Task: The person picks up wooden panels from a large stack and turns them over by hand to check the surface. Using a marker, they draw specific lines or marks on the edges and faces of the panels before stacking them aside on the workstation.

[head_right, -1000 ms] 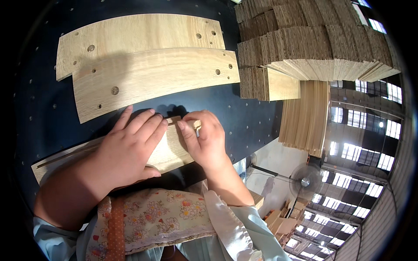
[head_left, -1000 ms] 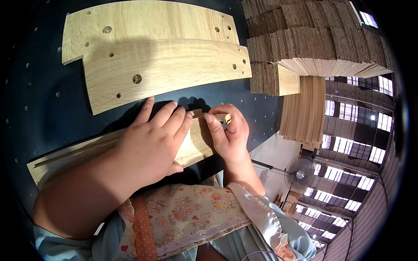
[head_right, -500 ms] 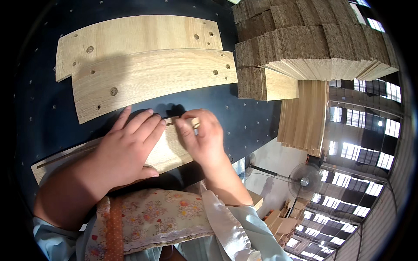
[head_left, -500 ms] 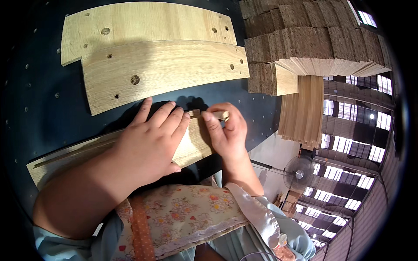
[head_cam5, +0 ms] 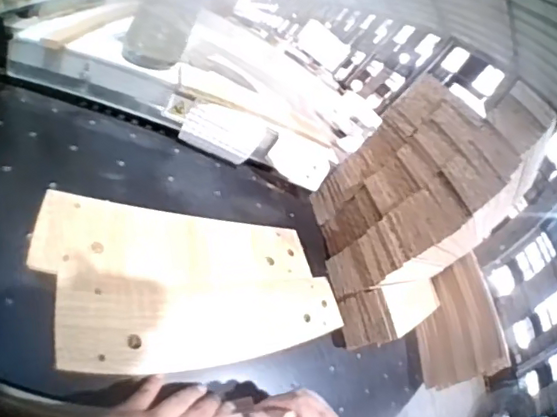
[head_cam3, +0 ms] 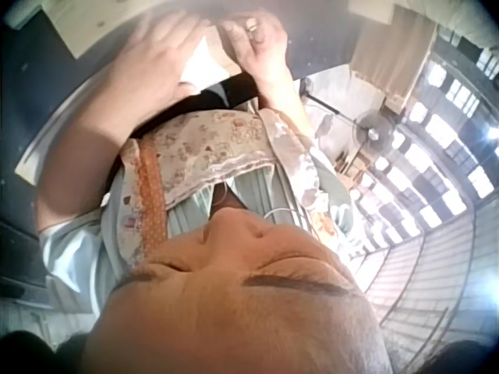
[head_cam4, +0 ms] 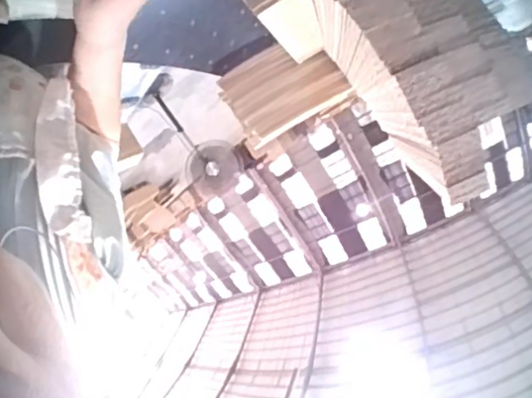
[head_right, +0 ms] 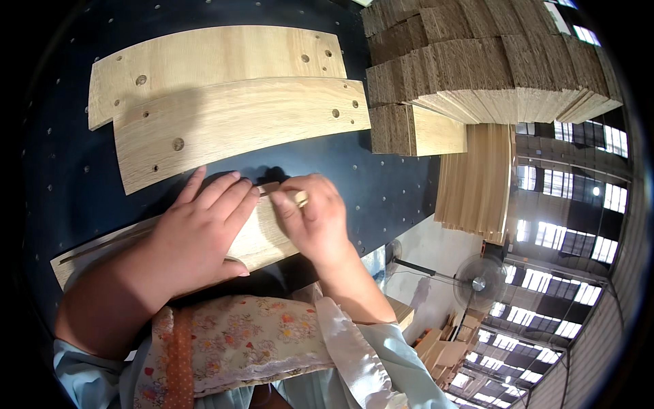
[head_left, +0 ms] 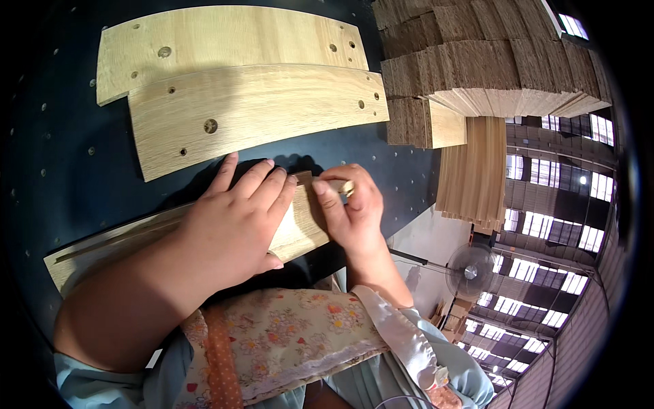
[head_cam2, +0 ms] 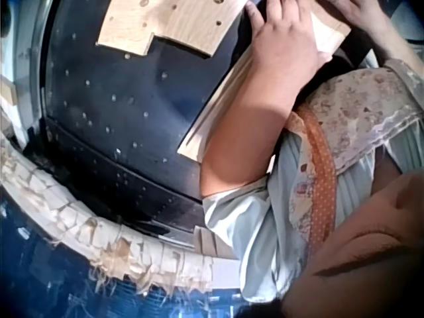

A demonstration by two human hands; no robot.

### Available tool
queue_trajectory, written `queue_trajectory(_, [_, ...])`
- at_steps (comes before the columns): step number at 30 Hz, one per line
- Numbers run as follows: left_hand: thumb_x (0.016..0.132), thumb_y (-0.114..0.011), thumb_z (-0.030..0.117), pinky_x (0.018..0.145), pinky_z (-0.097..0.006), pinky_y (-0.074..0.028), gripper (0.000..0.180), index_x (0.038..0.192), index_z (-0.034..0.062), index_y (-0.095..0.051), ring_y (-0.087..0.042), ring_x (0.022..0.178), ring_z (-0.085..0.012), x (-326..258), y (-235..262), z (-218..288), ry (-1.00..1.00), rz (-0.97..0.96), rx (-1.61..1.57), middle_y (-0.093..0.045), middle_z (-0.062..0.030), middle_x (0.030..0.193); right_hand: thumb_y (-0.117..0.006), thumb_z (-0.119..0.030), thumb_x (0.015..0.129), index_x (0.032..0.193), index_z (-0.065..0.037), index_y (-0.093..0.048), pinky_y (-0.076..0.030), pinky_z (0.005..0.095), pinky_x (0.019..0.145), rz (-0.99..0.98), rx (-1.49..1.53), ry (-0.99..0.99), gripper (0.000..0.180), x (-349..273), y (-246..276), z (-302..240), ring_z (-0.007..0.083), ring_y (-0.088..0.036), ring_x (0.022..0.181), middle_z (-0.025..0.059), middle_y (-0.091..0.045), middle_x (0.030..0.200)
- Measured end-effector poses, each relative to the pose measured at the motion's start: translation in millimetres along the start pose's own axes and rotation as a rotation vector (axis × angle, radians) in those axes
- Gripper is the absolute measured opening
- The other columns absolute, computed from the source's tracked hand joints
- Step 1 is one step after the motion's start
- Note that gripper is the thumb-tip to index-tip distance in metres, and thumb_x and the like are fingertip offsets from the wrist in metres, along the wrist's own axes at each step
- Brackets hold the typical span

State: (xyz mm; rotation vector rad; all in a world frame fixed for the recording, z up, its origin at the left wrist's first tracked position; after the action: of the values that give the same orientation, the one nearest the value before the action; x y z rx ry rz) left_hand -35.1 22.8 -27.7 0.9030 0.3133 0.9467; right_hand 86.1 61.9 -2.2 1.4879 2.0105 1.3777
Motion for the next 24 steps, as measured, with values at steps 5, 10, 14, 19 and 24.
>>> queue_trajectory(5, [0.059,-0.075,0.039,0.106,-0.046,-0.021,0.082,0.123,-0.0011,-0.044,-0.036,0.123,-0.0266,-1.4,-1.5,0.3,0.006,0.003,-0.024,-0.046,-0.0144,0.125,-0.068,-0.009,0.074,0.083,-0.003,-0.057,-0.045,0.0344,0.059,-0.020,0.021,0.119,0.016,2.0,-4.0,-17.6,0.0276,-0.056,0.064,0.0095,-0.060,0.075])
queue_trajectory(10, [0.059,-0.075,0.039,0.106,-0.047,-0.022,0.081,0.123,-0.0009,-0.045,-0.037,0.123,-0.0268,-0.4,0.1,0.0,-0.001,0.019,-0.022,-0.046,-0.0147,0.125,-0.068,-0.007,0.074,0.084,-0.004,-0.056,-0.044,0.0340,0.059,-0.004,-0.014,0.047,0.016,-0.1,-1.1,-7.3,0.0269,-0.055,0.064,0.0080,-0.060,0.074])
queue_trajectory(14, [0.058,-0.075,0.040,0.105,-0.047,-0.022,0.082,0.123,-0.0009,-0.045,-0.037,0.122,-0.0271,-2.1,-1.1,-0.7,-0.001,0.040,-0.021,-0.046,-0.0148,0.125,-0.069,-0.006,0.072,0.083,-0.004,-0.056,-0.044,0.0341,0.058,-0.019,0.013,0.107,0.017,1.9,-4.5,-18.2,0.0271,-0.055,0.063,0.0081,-0.060,0.074])
queue_trajectory(19, [0.056,-0.076,0.041,0.104,-0.048,-0.024,0.084,0.122,-0.0011,-0.046,-0.039,0.121,-0.0274,-1.8,-0.9,0.1,-0.010,0.052,-0.013,-0.047,-0.0149,0.123,-0.069,-0.005,0.071,0.083,-0.004,-0.055,-0.044,0.0343,0.058,-0.002,-0.020,0.117,0.018,-1.9,-3.4,-14.9,0.0277,-0.054,0.063,0.0086,-0.059,0.074])
queue_trajectory(24, [0.055,-0.076,0.042,0.104,-0.048,-0.024,0.086,0.122,-0.0019,-0.046,-0.039,0.121,-0.0273,-1.7,0.4,0.6,-0.023,0.070,-0.005,-0.048,-0.0148,0.123,-0.069,-0.006,0.072,0.083,-0.004,-0.055,-0.045,0.0347,0.059,-0.002,-0.047,0.073,0.017,1.2,-1.1,-11.5,0.0285,-0.055,0.064,0.0096,-0.060,0.074])
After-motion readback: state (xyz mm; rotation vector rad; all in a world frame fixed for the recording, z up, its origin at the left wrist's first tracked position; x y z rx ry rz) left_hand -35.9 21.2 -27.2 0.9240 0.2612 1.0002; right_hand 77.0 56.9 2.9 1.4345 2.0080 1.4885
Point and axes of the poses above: each hand's wrist, its own x-axis towards the middle knuckle, its own y-axis out of the back of the hand, z = x × y, the point moved 8 cm from there along x, towards the middle knuckle
